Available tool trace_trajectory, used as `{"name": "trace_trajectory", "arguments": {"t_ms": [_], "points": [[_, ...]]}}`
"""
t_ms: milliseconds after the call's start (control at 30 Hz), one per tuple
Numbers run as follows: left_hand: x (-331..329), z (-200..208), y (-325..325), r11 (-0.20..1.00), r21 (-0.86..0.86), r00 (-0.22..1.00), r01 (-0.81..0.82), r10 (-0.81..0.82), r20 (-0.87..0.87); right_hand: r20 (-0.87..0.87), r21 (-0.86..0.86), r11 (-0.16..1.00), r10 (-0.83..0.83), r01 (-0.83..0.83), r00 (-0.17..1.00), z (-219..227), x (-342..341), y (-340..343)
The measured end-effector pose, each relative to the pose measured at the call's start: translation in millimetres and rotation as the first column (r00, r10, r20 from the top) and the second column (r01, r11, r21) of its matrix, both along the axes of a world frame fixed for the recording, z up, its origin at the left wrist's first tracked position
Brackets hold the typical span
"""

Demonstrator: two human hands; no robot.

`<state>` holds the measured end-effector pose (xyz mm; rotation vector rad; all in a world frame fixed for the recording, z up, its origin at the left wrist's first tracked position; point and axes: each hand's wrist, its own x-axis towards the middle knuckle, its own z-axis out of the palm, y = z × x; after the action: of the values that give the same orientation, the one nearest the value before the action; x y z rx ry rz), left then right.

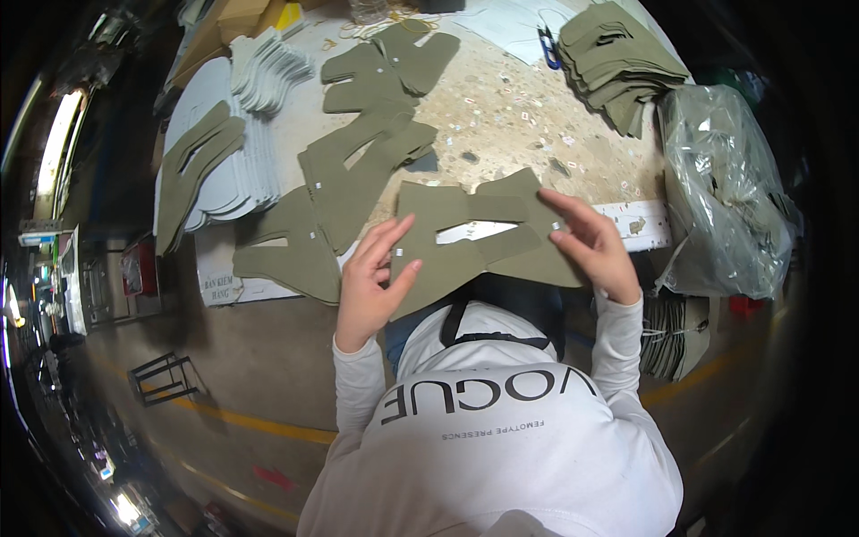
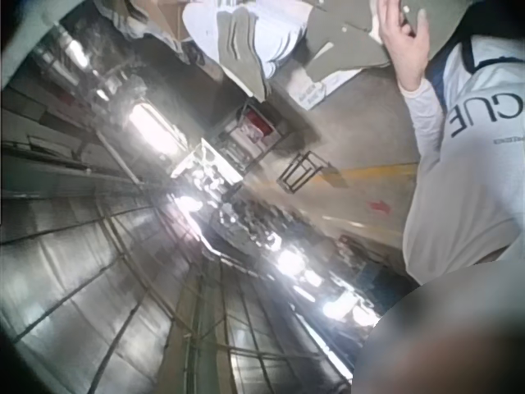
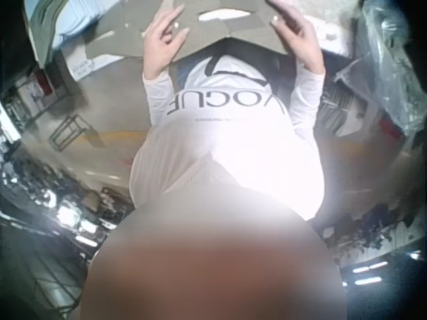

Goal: The person sorts and stacks olive-green fabric pieces on a worktable. They repeatedly pick up individual pieces, align them, and place them into growing stacks, occasionally moving stacks aside to access more pieces.

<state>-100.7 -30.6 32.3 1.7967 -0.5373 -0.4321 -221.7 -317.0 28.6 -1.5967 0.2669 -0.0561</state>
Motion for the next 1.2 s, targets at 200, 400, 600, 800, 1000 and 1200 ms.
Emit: {"name": "trace_trajectory", "arguments": {"t_ms": [200,400,600,800,1000,1200], "points": [[-6,-6,-26,0.996,-0.039,0.995,0.080,-0.082,-0.054,-0.073,-0.044,0.998,-0.054,0.051,0.996,6,-25,-21],[-5,-9,-25,0.997,0.004,0.997,0.073,-0.073,-0.026,-0.096,-0.129,0.988,-0.094,0.081,0.991,3,-25,-17],[-7,-7,-28,0.999,0.000,0.999,0.050,-0.050,-0.015,0.028,-0.157,0.984,-0.084,0.087,0.996,36,-30,-29],[-11,-2,-20,0.989,0.023,0.982,-0.148,0.150,-0.114,0.287,-0.076,0.983,-0.137,0.165,0.948,94,-51,-44],[-9,-2,-6,0.980,0.043,0.965,-0.196,0.200,-0.170,0.326,0.003,1.000,0.012,-0.013,0.945,94,-29,-23],[-11,-6,-4,0.976,-0.027,0.951,-0.216,0.204,-0.231,0.247,0.049,0.998,-0.042,0.030,0.968,62,-13,-9]]}}
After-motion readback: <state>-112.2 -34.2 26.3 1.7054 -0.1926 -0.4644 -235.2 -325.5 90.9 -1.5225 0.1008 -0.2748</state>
